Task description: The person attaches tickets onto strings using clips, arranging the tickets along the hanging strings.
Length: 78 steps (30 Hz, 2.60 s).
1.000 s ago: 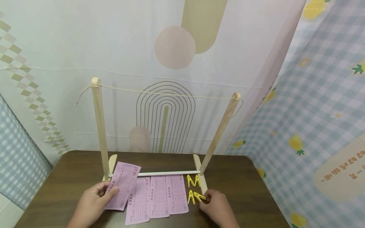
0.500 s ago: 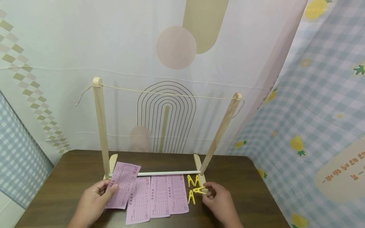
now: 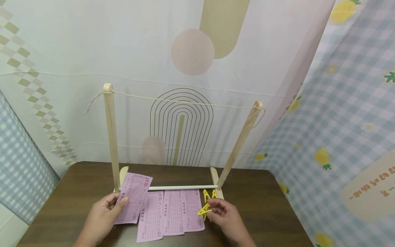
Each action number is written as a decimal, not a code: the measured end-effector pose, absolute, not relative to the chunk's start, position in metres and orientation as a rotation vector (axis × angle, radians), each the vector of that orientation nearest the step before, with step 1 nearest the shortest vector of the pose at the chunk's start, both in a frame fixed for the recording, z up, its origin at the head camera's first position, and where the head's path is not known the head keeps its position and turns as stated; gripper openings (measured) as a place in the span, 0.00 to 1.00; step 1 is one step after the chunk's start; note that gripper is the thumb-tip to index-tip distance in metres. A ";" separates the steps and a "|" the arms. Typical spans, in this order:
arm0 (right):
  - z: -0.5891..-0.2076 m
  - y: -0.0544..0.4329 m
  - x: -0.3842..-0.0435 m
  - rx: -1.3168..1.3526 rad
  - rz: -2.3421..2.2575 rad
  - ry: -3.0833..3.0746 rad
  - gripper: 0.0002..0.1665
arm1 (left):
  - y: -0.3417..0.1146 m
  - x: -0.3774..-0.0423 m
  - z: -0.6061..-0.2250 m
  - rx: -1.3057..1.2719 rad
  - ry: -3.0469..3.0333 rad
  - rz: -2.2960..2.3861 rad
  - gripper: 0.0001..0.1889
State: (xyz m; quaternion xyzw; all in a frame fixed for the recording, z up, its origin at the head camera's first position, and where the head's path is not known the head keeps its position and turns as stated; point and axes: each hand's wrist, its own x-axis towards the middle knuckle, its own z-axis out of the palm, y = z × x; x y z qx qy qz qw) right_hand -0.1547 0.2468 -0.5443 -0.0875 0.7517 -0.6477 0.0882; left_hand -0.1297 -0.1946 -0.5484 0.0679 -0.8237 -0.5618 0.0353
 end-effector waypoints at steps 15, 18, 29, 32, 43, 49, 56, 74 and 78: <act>-0.515 0.238 -0.171 -0.193 -2.020 2.237 0.28 | -0.195 -0.129 -0.527 0.230 -2.396 -1.883 0.28; -0.504 0.238 -0.176 -0.280 -1.945 2.268 0.27 | -0.195 -0.132 -0.522 0.218 -2.362 -1.886 0.26; -0.460 0.228 -0.193 -0.558 -1.648 2.424 0.22 | -0.197 -0.141 -0.505 0.148 -2.311 -1.807 0.25; -0.444 0.224 -0.197 -0.610 -1.575 2.475 0.22 | -0.198 -0.144 -0.499 0.113 -2.308 -1.797 0.26; -0.384 0.207 -0.198 -0.806 -1.377 2.576 0.19 | -0.194 -0.150 -0.485 0.085 -2.226 -1.815 0.23; -0.356 0.196 -0.199 -0.908 -1.337 2.609 0.18 | -0.189 -0.153 -0.476 0.059 -2.138 -1.822 0.21; -0.327 0.185 -0.202 -1.039 -1.326 2.642 0.15 | -0.183 -0.158 -0.464 -0.005 -2.039 -1.882 0.20; -0.260 0.166 -0.212 -1.224 -1.266 2.738 0.09 | -0.162 -0.162 -0.442 -0.027 -2.016 -1.885 0.19; -0.243 0.159 -0.216 -1.248 -1.255 2.757 0.08 | -0.161 -0.164 -0.437 -0.030 -2.026 -1.875 0.20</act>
